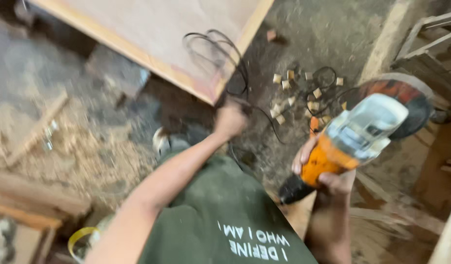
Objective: The person uses an angle grinder with a sanding disc to smooth the edges and surface of a large wooden board. They move the tool back and forth across the wood while standing in a workshop.
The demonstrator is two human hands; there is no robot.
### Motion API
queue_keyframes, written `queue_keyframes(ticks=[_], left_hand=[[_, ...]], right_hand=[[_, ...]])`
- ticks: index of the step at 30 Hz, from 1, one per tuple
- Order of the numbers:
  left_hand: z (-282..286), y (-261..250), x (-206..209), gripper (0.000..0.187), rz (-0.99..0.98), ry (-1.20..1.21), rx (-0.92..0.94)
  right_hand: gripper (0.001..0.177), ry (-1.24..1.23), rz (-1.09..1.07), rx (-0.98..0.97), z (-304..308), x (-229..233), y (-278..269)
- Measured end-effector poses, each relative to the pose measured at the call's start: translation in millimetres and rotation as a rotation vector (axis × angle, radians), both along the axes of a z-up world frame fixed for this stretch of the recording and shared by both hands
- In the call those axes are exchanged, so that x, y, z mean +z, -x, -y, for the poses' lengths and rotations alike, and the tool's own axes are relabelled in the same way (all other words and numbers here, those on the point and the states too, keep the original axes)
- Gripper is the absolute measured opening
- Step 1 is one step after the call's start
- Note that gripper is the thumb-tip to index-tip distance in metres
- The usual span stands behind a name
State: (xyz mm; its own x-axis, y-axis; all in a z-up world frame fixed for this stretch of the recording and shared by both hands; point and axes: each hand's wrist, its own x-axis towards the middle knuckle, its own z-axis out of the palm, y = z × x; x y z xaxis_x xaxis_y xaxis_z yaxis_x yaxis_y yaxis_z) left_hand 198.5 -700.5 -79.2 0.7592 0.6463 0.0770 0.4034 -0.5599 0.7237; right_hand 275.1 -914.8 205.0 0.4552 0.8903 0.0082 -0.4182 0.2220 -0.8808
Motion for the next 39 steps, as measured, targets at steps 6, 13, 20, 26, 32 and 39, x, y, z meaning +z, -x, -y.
queue_keyframes(ticks=[6,13,20,26,32,39], left_hand=[[67.5,-26.8,44.5,0.075,-0.365,0.235,-0.873],[45.0,-14.6,107.2,0.063,0.148,1.218,-0.972],[43.1,-36.7,141.3,0.052,0.203,0.956,-0.255],[-10.3,-40.2,127.6,0.076,-0.067,0.624,0.172],[-50.4,-55.9,64.3,0.070,0.202,1.275,-0.101],[-65.0,-93.7,19.9,0.074,0.418,1.348,-0.249]], right_hand=[[0.074,-0.168,-0.014,0.059,5.3,-5.2,-54.0],[0.062,-0.095,-0.019,0.125,-20.1,-15.6,-83.1],[0.053,0.139,-0.139,0.026,-122.2,-63.8,-105.9],[0.034,0.469,-0.098,-0.196,-221.0,-161.6,-128.1],[0.034,0.429,-0.374,-0.029,-231.7,-212.1,-171.9],[0.032,0.431,-0.483,-0.064,-246.7,-200.6,-203.6]])
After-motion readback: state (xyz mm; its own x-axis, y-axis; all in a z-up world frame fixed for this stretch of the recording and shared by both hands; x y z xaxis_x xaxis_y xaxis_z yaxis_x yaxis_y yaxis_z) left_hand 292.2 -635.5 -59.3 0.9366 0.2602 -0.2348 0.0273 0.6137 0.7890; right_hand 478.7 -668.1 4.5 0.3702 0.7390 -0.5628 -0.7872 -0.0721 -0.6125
